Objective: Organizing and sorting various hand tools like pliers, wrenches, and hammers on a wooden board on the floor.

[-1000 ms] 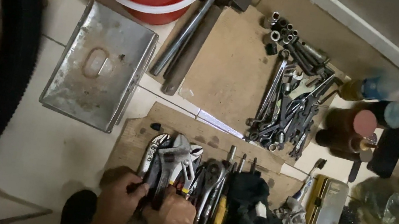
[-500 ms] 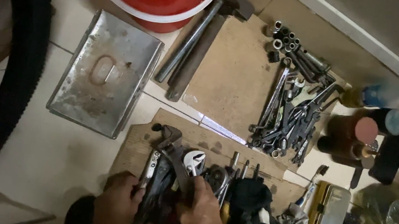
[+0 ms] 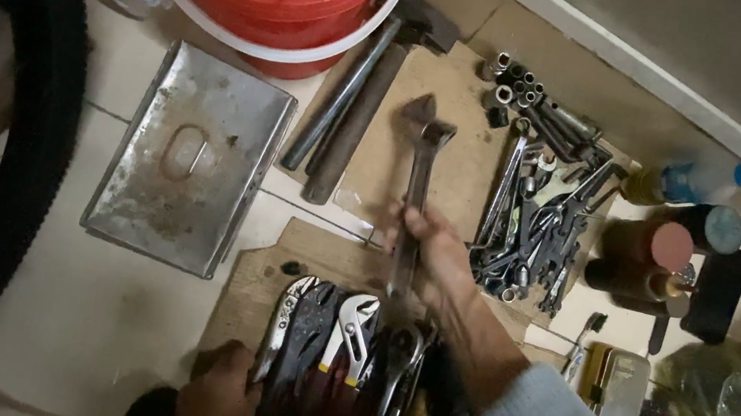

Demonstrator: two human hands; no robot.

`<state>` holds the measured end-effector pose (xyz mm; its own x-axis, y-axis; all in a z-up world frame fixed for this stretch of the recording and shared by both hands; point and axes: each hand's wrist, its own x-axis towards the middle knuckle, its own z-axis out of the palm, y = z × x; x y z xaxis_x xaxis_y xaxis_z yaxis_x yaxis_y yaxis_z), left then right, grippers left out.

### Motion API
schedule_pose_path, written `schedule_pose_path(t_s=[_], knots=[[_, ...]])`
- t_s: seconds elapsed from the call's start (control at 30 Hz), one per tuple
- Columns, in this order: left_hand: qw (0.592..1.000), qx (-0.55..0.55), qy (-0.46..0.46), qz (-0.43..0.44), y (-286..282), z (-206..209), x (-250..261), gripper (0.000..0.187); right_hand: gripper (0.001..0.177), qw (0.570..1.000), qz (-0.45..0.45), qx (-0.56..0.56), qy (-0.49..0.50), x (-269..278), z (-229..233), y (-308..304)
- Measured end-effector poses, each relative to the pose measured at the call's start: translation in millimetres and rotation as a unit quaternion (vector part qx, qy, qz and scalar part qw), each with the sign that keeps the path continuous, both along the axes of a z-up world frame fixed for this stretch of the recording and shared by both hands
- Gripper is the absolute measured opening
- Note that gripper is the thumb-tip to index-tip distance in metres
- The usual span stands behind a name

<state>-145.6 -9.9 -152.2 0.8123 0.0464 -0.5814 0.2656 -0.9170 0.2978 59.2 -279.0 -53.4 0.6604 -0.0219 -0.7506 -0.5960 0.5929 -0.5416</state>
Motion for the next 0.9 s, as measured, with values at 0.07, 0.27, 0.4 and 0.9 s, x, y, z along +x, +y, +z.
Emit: schedule_pose_path(t_s=[0.07, 0.27, 0.4, 0.9], knots=[[0.999, 0.014, 0.040, 0.006, -2, -1, 3, 0.036, 0.023, 0.999, -0.033, 0.004, -0.006, 27, -15, 5], [1.000, -0.007, -0.010, -0.001, 4, -12, 0, 0.039, 0.028, 0.997, -0.079, -0.024, 0.001, 70, -39, 33], [0.997, -0.031, 0.066, 0.024, 2, 15, 16, 0.026, 0.032, 0.991, -0.022, -0.131, 0.027, 75, -67, 42], [0.968, -0.051, 0.223, 0.099, 1, 47, 42, 0.024, 0.040, 0.962, -0.016, -0.268, 0.042, 87, -65, 33]])
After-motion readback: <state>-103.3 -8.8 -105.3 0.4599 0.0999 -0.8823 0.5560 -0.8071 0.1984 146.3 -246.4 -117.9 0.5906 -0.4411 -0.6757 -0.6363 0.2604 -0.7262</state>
